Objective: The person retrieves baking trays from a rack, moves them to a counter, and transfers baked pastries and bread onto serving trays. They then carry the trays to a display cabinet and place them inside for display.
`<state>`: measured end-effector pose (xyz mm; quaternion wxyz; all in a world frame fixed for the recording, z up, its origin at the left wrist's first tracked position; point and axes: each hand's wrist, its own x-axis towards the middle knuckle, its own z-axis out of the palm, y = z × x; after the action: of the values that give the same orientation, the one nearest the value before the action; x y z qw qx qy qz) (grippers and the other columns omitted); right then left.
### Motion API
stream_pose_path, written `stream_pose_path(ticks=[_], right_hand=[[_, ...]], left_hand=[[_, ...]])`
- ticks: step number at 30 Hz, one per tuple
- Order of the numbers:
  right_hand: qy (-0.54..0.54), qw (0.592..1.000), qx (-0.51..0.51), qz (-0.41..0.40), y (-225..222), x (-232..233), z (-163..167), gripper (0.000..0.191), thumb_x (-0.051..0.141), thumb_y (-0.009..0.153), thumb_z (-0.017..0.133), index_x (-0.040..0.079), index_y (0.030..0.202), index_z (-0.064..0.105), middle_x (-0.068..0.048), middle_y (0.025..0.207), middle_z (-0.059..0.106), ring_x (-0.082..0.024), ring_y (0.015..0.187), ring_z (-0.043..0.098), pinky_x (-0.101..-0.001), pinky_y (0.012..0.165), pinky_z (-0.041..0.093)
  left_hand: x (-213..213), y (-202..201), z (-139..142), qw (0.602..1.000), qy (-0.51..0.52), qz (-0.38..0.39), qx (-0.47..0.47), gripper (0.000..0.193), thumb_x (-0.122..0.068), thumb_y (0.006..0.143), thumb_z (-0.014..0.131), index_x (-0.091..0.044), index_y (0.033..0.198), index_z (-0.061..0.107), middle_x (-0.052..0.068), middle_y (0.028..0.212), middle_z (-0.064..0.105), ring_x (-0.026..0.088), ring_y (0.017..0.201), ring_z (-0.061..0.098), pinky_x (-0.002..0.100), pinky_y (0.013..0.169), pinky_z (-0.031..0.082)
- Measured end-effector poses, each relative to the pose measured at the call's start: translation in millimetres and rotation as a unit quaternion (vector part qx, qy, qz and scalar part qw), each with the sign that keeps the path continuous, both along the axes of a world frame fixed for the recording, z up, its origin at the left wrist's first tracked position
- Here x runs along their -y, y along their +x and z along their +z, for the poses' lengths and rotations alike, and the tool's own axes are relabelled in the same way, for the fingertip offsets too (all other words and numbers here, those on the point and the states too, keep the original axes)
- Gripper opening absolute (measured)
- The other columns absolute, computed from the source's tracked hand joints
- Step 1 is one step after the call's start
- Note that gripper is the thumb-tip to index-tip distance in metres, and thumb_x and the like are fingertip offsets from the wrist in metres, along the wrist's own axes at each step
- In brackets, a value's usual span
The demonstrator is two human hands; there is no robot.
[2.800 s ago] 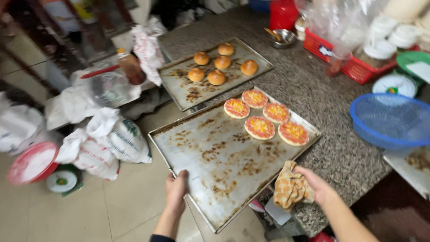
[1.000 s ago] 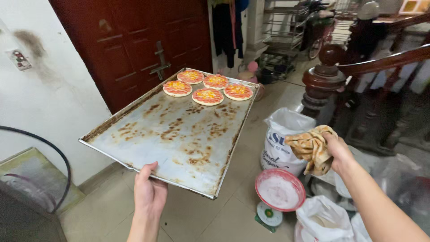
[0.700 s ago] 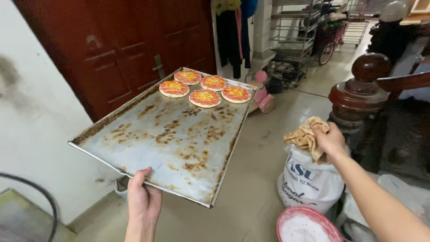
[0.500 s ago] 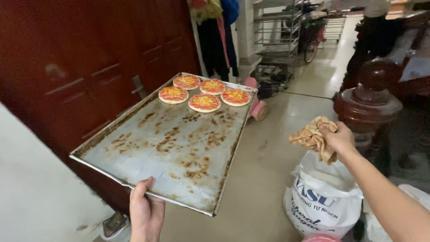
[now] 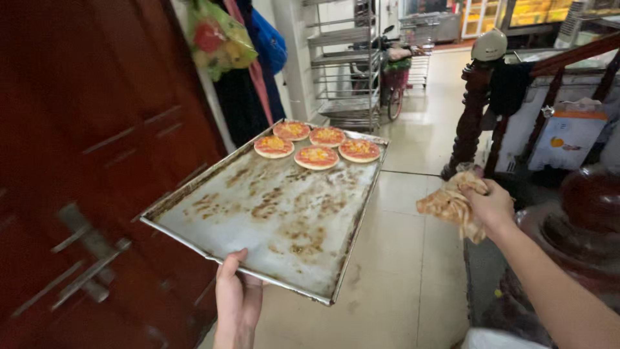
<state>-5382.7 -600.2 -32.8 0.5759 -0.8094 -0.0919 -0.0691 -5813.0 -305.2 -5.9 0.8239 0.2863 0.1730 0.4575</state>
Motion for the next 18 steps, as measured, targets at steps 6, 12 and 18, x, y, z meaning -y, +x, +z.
stream_pose_path(ticks=[6,12,18], right_hand=[[-0.07,0.996,0.011,-0.048,151,-88,5,0.046,0.029,0.09,0.074,0.008,0.131,0.07,-0.014,0.12,0.073,-0.029,0.108,0.07,-0.0438,0.093,0.053],[-0.07,0.992,0.027,-0.102,324,-155,-4,0.049,0.031,0.089,0.07,0.008,0.133,0.067,-0.015,0.122,0.072,-0.032,0.111,0.069,-0.0449,0.094,0.052],[-0.024,0.985,-0.007,-0.171,509,-190,-11,0.046,0.027,0.094,0.07,0.001,0.131,0.064,-0.018,0.12,0.07,-0.03,0.107,0.069,-0.0436,0.091,0.054]], left_hand=[[-115,189,-3,0.999,0.013,0.035,0.003,0.044,-0.001,0.082,0.062,-0.007,0.124,0.05,0.008,0.12,0.061,0.022,0.113,0.061,0.044,0.103,0.05],[-236,406,-21,0.991,-0.024,-0.116,0.055,0.048,-0.006,0.084,0.063,-0.003,0.132,0.055,0.008,0.129,0.065,0.023,0.122,0.061,0.041,0.111,0.045],[-335,651,1,0.973,-0.062,-0.217,-0.052,0.043,-0.016,0.083,0.058,-0.005,0.125,0.059,0.012,0.117,0.07,0.029,0.108,0.066,0.047,0.098,0.052]])
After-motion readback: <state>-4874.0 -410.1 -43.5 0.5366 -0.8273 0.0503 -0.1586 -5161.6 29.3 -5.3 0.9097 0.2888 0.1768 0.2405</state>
